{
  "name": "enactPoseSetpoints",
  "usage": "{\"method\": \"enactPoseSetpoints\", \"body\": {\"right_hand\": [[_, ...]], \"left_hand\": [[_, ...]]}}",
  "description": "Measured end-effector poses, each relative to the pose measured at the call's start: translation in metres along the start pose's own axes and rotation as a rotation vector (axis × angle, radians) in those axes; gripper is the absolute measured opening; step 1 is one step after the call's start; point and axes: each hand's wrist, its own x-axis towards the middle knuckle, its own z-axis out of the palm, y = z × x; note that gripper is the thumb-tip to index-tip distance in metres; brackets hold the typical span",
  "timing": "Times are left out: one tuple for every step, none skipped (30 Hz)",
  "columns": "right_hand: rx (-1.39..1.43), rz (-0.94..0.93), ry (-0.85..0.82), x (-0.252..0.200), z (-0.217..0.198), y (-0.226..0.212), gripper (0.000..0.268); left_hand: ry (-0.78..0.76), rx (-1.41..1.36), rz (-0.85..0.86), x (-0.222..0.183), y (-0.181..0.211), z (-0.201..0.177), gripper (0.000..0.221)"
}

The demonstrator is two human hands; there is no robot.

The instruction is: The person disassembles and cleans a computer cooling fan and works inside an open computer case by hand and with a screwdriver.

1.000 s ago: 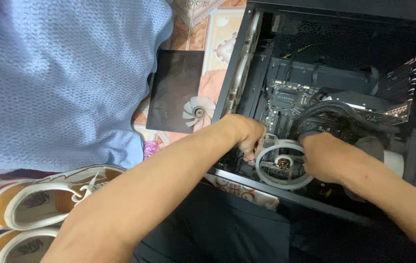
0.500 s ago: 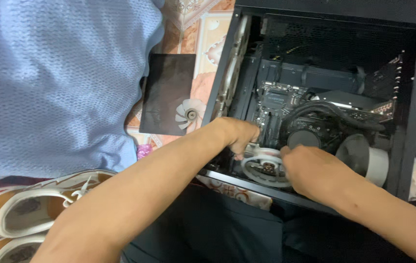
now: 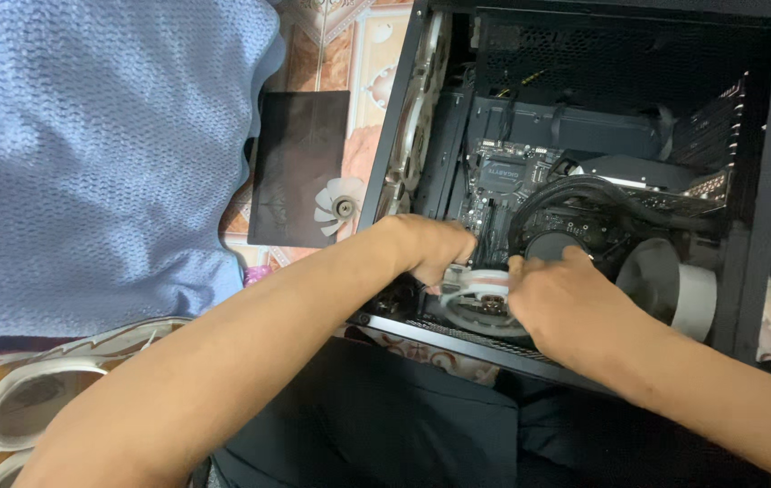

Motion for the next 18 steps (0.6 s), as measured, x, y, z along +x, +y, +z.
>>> {"method": "enactPoseSetpoints", "body": {"right_hand": [[0.001,0.001,-0.001,-0.002,-0.007,0.002,0.028],[0.013,0.024,-0.032,-0.004,-0.015,0.003,0.034],[0.025,0.047,-0.062,-0.005,-0.023,0.005,0.04],[0.024,0.048,-0.066,-0.009,-0.035,0.005,0.04],[0.141,0.095,-0.091,-0.012,-0.047,0.005,0.041],[0.26,0.144,-0.117,-0.017,-0.059,0.005,0.042],[0.261,0.148,-0.121,-0.016,-0.057,0.006,0.042],[0.347,0.215,-0.096,-0.017,-0.055,0.008,0.038],[0.433,0.283,-0.07,-0.018,-0.054,0.01,0.034],[0.434,0.287,-0.074,-0.02,-0.059,0.008,0.034],[0.486,0.302,-0.056,-0.022,-0.065,0.006,0.035],[0.537,0.314,-0.037,-0.022,-0.072,0.004,0.035],[0.537,0.316,-0.038,-0.022,-0.077,0.002,0.035],[0.622,0.323,0.032,-0.022,-0.082,0.001,0.037],[0.707,0.33,0.103,-0.022,-0.087,-0.001,0.039],[0.704,0.333,0.103,-0.022,-0.09,-0.004,0.039],[0.759,0.309,0.227,-0.022,-0.094,-0.007,0.036],[0.811,0.287,0.352,-0.022,-0.097,-0.009,0.034]], "left_hand": [[-0.001,0.0,0.001,0.003,-0.003,0.001,0.054],[0.016,-0.007,0.006,0.006,-0.006,0.003,0.052],[0.033,-0.015,0.01,0.008,-0.009,0.004,0.05],[0.034,-0.017,0.013,0.014,-0.014,0.008,0.05],[0.037,-0.026,0.022,0.02,-0.018,0.012,0.053],[0.036,-0.034,0.032,0.026,-0.021,0.016,0.055],[0.035,-0.035,0.037,0.011,-0.016,0.004,0.055],[-0.04,-0.098,0.026,-0.001,-0.011,-0.009,0.067],[-0.116,-0.16,0.015,-0.014,-0.005,-0.022,0.08],[-0.118,-0.16,0.021,-0.02,-0.002,-0.027,0.08],[-0.06,-0.296,0.063,-0.026,0.001,-0.032,0.082],[-0.002,-0.432,0.101,-0.034,0.004,-0.037,0.085],[-0.003,-0.432,0.103,-0.037,0.004,-0.035,0.085],[0.033,-0.449,0.143,-0.04,0.003,-0.034,0.078],[0.068,-0.466,0.182,-0.043,0.003,-0.033,0.071],[0.07,-0.465,0.186,-0.041,0.002,-0.028,0.071],[0.118,-0.449,0.172,-0.038,0.002,-0.023,0.059],[0.166,-0.432,0.161,-0.035,0.002,-0.018,0.047]]}}
